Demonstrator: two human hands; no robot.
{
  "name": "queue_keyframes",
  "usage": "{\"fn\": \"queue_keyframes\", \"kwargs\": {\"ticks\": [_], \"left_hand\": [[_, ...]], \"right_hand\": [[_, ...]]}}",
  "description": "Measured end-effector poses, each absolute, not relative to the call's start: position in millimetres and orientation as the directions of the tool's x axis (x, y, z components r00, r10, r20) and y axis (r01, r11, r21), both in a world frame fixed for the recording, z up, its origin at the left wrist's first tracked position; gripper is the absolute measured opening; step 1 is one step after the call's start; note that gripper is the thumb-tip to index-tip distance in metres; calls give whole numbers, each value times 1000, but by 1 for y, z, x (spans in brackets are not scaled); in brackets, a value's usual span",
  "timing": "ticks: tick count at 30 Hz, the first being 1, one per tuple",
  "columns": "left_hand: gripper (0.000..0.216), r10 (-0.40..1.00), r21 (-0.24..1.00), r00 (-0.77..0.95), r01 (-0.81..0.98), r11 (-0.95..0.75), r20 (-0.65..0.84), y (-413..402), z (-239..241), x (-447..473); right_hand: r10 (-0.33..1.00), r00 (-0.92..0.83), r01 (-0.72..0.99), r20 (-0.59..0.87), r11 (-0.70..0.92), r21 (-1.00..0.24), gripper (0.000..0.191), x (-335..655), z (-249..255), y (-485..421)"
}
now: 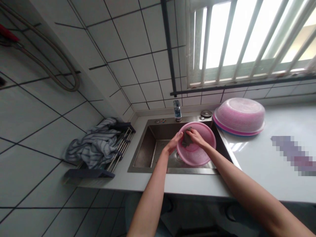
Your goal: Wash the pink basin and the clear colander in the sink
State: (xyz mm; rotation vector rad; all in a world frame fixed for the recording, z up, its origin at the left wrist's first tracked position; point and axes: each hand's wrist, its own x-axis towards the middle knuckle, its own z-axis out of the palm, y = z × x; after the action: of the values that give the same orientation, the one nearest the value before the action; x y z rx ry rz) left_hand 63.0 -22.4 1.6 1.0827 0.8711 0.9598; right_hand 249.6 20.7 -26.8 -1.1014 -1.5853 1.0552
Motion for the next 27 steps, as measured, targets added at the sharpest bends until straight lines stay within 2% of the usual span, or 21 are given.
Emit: {"fn": "queue_keyframes", "kwargs": {"ticks": [3, 5, 9, 13, 15, 19, 21, 23, 27], "left_hand": [[65, 940, 976, 328, -158, 151, -93, -23, 2, 62], [64, 948, 983, 310, -134, 124, -77, -22, 2, 61], [66, 942, 976, 327, -172, 137, -75, -21, 2, 62], [67, 926, 960, 368, -217, 176, -86, -22, 2, 64], [67, 926, 959, 366, -215, 185, -97, -22, 1, 64], [66, 938, 972, 330, -162, 168, -107, -21, -1, 61], [65, 943, 981, 320, -132, 141, -93, -21, -1, 60], [66, 939, 983, 333, -127, 133, -84, -21, 0, 60], [70, 925, 973, 366, -160, 169, -100, -22, 2, 62]], "right_hand": [[898, -395, 123, 192, 259, -958, 25, 231, -29, 9], [883, -430, 124, 187, 263, -957, 28, 224, -30, 6], [952, -221, 188, 213, 256, -948, 30, 237, -29, 16], [985, -48, 180, 164, 170, -969, 30, 255, -25, 26], [979, -112, 157, 170, 186, -970, 29, 253, -23, 22], [903, -391, 84, 179, 228, -970, 31, 233, -22, 8], [887, -430, 69, 172, 222, -973, 32, 228, -22, 6], [918, -357, 89, 176, 221, -971, 31, 232, -22, 10], [987, -93, 116, 134, 145, -983, 27, 250, -22, 23]]}}
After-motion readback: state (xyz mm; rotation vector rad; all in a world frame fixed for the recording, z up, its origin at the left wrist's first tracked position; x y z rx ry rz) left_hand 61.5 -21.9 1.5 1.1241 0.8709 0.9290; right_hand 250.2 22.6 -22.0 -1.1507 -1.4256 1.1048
